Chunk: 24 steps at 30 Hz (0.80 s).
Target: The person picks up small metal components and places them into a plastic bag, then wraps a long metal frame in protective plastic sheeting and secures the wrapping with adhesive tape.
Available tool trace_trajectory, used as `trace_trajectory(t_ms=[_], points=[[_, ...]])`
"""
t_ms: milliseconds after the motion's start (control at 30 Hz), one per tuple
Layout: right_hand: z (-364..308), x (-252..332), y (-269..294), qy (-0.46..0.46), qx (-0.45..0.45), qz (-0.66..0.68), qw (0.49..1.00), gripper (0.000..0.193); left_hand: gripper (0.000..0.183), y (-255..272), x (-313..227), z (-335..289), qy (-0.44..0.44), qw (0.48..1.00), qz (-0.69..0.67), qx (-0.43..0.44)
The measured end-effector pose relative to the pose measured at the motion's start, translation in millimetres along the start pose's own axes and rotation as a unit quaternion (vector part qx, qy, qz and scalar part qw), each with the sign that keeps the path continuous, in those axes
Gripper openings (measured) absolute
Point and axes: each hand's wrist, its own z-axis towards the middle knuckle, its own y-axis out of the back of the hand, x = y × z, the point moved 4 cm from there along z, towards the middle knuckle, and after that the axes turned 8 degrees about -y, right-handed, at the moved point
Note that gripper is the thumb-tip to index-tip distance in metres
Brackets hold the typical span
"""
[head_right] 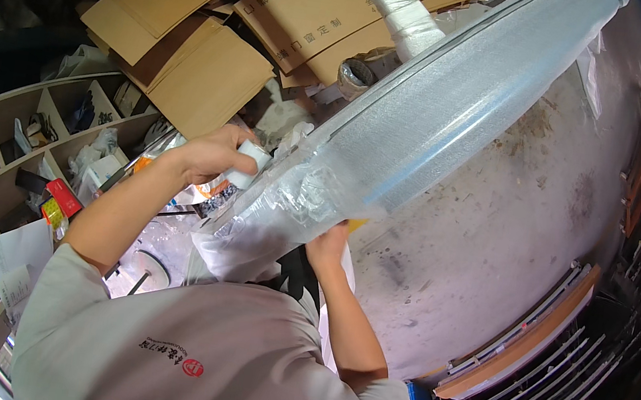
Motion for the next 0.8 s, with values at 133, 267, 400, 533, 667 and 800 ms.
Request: trace_trajectory(t_ms=[133, 267, 400, 533, 667, 800], points=[[-35, 83, 76, 0.083, -0.052, 0.054, 0.994, 0.054, 0.024, -32, -40, -40, -0.024, 1.0, -0.006, -0.001], [1, 187, 81, 0.248, -0.082, 0.029, 0.965, 0.076, 0.027, -73, -60, -65, -0.125, 0.978, 0.162, -0.048], [19, 194, 73, 0.252, -0.046, -0.003, 0.967, 0.085, 0.029, -87, -65, -85, -0.16, 0.943, 0.284, -0.063], [-16, 147, 102, 0.257, -0.053, -0.021, 0.965, 0.081, 0.029, -37, -50, -49, -0.204, 0.964, 0.167, -0.025], [-41, 62, 116, 0.181, -0.045, -0.126, 0.974, 0.082, 0.033, 20, 46, 56, -0.041, 0.987, 0.139, -0.075], [-7, -17, 55, 0.09, 0.022, -0.173, 0.98, 0.067, 0.03, -39, 35, 89, 0.006, 0.989, -0.144, 0.012]])
